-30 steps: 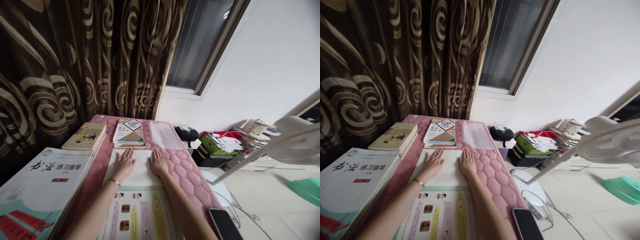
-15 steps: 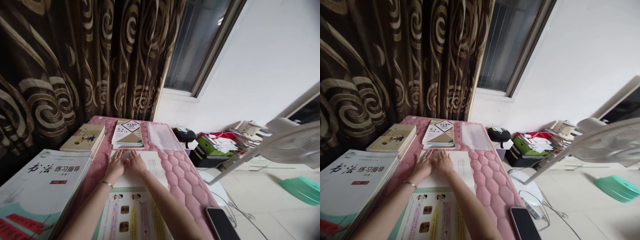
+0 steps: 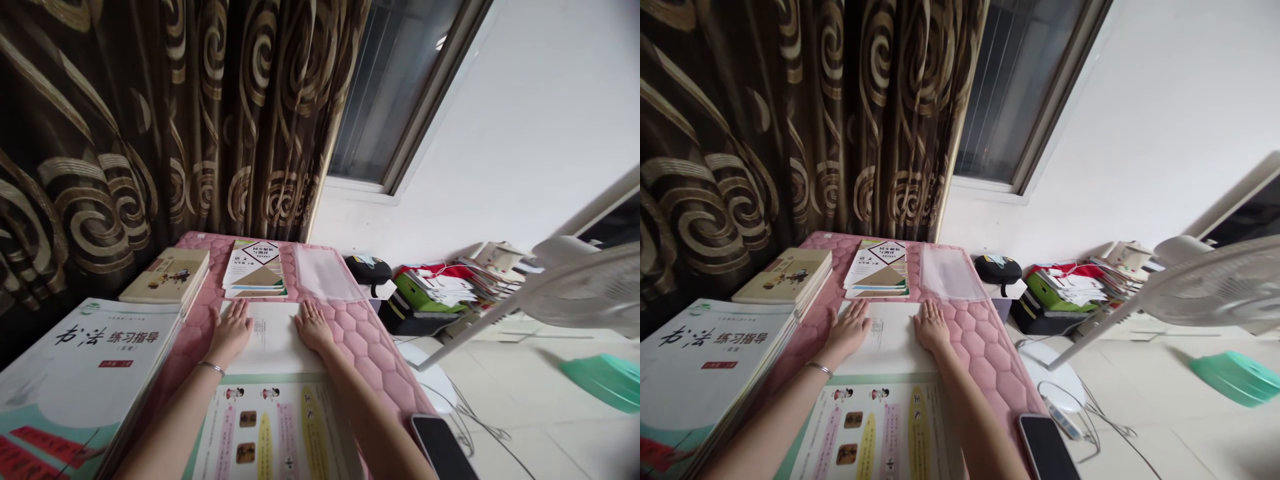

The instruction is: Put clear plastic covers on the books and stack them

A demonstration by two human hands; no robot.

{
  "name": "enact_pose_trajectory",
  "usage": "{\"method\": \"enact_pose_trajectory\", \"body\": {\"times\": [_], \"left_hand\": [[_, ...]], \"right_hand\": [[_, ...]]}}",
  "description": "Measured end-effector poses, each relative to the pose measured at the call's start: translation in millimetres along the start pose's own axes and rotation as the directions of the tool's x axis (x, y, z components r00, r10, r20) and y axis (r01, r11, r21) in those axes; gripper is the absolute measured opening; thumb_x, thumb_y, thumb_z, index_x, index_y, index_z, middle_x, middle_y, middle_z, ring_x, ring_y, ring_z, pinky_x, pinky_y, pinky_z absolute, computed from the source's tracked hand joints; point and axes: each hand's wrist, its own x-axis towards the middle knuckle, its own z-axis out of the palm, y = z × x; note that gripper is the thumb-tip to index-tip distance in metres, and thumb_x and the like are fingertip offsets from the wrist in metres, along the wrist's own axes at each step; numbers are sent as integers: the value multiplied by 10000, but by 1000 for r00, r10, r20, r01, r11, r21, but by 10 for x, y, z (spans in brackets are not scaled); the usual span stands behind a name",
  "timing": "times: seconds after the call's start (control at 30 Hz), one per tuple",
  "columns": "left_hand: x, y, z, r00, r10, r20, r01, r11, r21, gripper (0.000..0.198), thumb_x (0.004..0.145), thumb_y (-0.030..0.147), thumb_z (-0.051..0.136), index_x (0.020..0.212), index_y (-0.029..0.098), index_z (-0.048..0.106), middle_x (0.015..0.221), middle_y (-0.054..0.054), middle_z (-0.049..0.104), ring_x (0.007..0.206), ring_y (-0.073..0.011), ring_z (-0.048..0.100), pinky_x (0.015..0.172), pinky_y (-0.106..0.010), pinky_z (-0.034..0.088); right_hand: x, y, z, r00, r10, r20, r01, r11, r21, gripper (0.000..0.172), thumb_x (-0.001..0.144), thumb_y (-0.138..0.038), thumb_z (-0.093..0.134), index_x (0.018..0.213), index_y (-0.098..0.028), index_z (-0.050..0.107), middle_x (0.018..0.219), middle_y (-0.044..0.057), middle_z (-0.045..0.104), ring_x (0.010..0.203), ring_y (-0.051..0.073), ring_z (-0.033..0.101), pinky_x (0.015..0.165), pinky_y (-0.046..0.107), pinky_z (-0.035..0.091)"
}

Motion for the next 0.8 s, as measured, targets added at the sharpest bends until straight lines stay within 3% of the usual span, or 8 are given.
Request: {"method": "enact_pose_trajectory", "body": {"times": [0.13,0.27,0.33,0.37,0.43,0.5,0.6,0.8], "left_hand": [[-12,49,-73,999,-51,16,50,997,56,564,989,314,225,1522,155,320,1598,-105,261,1480,-287,266,1153,-701,5],[-17,400,-166,985,-162,61,159,986,56,612,986,366,247,1481,30,376,1564,-251,278,1463,-392,263,1131,-717,109],[-18,701,-184,994,15,105,-7,998,-70,611,992,375,228,1489,50,370,1562,-238,295,1456,-388,284,1125,-724,122],[-18,856,-179,989,100,108,-89,991,-103,590,996,381,223,1504,115,363,1570,-176,320,1458,-339,305,1151,-688,129],[-16,1115,-144,976,190,102,-175,975,-135,559,999,381,240,1514,197,351,1568,-96,360,1453,-262,334,1192,-602,151],[-14,1239,-90,974,207,94,-193,971,-144,549,1003,367,230,1513,207,353,1563,-78,374,1450,-234,343,1203,-574,150],[0,1115,-19,982,172,80,-161,978,-136,543,1003,347,217,1503,206,375,1578,-63,337,1470,-225,301,1209,-571,132],[51,394,-21,999,15,41,-12,997,-70,549,981,288,257,1513,194,353,1598,-88,264,1488,-262,247,1183,-640,82]], "right_hand": [[4,45,44,1000,6,-10,-6,1000,-14,660,1016,-430,216,1551,-43,202,1634,114,130,1515,227,91,1218,367,49],[6,22,62,1000,13,-15,-13,1000,-18,670,1012,-440,210,1553,-45,194,1633,111,132,1513,224,104,1220,369,70],[0,26,54,1000,12,-13,-12,999,-35,668,1010,-431,206,1551,-37,195,1630,119,134,1512,228,111,1220,372,76],[-3,31,47,1000,6,-8,-7,999,-48,662,1009,-414,209,1549,-32,194,1629,123,132,1512,229,110,1220,373,81],[-11,41,34,1000,-15,15,16,997,-76,645,1002,-365,230,1548,-24,191,1628,129,119,1512,225,106,1219,368,88],[-18,42,25,999,-30,27,32,995,-93,636,994,-330,244,1547,-20,188,1627,132,109,1513,215,102,1219,360,89],[-19,22,34,1000,-4,-4,4,997,-76,647,1002,-373,228,1547,-26,197,1628,126,127,1513,207,103,1218,360,85],[8,30,58,1000,20,-6,-20,999,-27,670,1006,-429,222,1553,-43,192,1634,104,130,1513,219,104,1219,362,61]]}}
